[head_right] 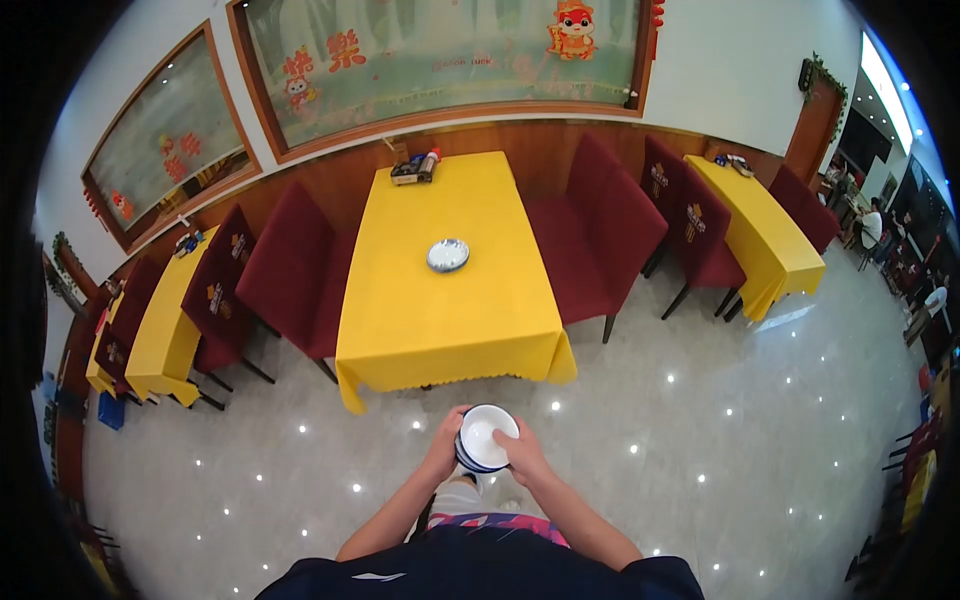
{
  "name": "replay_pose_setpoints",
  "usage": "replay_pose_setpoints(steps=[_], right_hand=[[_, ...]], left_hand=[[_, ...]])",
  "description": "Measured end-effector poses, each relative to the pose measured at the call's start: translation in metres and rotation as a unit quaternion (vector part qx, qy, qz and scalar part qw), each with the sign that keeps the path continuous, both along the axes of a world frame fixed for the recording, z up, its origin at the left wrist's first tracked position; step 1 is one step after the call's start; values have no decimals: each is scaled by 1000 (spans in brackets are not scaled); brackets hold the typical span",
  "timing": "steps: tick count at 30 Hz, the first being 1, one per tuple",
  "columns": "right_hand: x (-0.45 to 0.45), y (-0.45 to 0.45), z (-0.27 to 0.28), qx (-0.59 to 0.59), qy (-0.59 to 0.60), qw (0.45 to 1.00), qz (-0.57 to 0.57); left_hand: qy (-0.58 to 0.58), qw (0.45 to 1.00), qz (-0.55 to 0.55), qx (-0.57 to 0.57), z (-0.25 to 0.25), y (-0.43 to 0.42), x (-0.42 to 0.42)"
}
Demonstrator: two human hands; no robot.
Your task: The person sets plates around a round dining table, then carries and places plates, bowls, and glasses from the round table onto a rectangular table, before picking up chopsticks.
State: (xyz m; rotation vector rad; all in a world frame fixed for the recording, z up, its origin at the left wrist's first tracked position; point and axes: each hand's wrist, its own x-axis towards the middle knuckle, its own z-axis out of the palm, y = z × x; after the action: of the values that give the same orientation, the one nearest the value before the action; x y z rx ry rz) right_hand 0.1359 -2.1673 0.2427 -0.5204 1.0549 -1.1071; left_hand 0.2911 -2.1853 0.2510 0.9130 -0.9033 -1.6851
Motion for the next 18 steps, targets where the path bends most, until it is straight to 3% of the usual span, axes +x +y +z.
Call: replay_pose_setpoints(steps=[7, 11, 13, 15, 16, 18], right_hand=[[10, -116, -45, 71, 3, 997, -27], [18, -203, -114, 18, 37, 999, 4], [26, -221, -99, 52, 43, 997, -42], [25, -263, -105, 16, -5, 1000, -20], [29, -293, -108, 10, -3, 1000, -15], [38, -323, -123, 7, 14, 998, -67]], left_hand=[[-35, 998, 9, 56, -68, -127, 8], [0, 998, -7, 58, -100, -225, 24], [65, 976, -42, 202, -110, -249, 31], [7, 987, -71, 143, -132, -289, 33], [-19, 992, -68, 105, -120, -310, 33], [-48, 994, -76, 62, -118, -337, 38]])
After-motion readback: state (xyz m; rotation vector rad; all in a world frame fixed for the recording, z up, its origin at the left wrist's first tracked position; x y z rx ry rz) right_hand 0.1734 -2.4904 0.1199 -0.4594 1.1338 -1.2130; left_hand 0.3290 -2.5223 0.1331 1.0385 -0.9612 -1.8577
